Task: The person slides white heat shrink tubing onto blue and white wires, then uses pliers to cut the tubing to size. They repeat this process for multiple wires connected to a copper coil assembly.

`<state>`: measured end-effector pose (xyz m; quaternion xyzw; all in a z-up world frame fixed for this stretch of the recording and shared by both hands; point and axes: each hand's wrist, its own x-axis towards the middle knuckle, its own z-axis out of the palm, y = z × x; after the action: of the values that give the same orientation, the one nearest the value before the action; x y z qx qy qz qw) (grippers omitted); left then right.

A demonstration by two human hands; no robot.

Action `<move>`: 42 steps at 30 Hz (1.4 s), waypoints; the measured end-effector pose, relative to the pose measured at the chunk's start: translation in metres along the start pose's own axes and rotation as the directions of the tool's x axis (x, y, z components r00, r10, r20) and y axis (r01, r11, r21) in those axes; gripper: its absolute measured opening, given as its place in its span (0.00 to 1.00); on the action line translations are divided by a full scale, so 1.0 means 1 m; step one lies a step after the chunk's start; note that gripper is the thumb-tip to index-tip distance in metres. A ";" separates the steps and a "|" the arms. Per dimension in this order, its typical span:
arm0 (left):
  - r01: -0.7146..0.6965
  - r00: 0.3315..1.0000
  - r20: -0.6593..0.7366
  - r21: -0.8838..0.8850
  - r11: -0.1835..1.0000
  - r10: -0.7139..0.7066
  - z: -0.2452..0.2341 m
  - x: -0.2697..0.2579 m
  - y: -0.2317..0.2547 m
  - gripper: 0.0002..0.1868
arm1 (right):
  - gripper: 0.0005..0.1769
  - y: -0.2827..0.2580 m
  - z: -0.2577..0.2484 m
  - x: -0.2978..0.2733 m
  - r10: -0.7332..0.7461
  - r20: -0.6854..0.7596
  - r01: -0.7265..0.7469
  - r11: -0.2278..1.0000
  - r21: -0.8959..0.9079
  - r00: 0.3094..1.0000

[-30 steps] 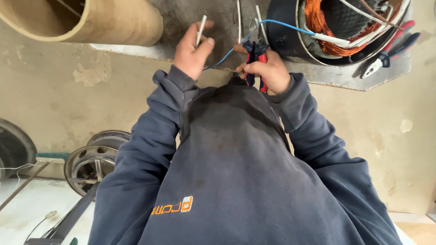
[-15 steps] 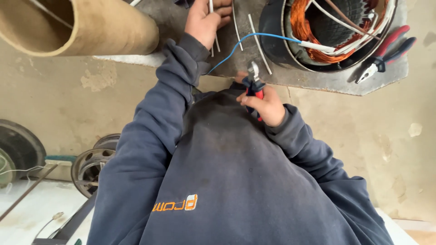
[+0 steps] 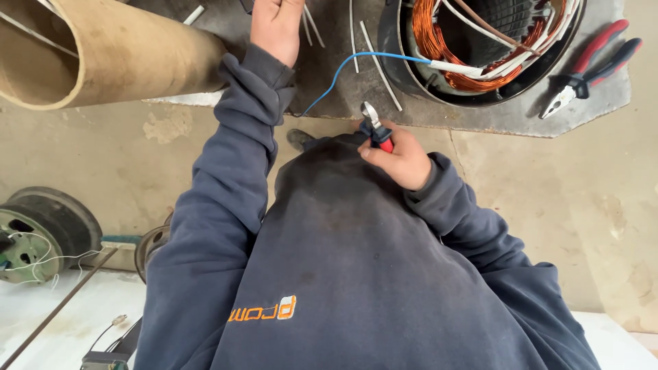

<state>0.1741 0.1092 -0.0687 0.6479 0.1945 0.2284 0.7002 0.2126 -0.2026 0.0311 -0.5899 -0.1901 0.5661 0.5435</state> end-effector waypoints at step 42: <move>0.298 0.820 0.420 0.267 0.917 -0.388 -0.021 -0.184 0.134 0.12 | 0.24 -0.040 0.061 0.017 -0.177 0.294 0.261 0.925 -0.277 0.939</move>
<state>0.0019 0.0286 0.0587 0.7011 0.1559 -0.0831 0.6909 0.1802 -0.1486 0.0719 -0.5627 -0.4129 0.5372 0.4736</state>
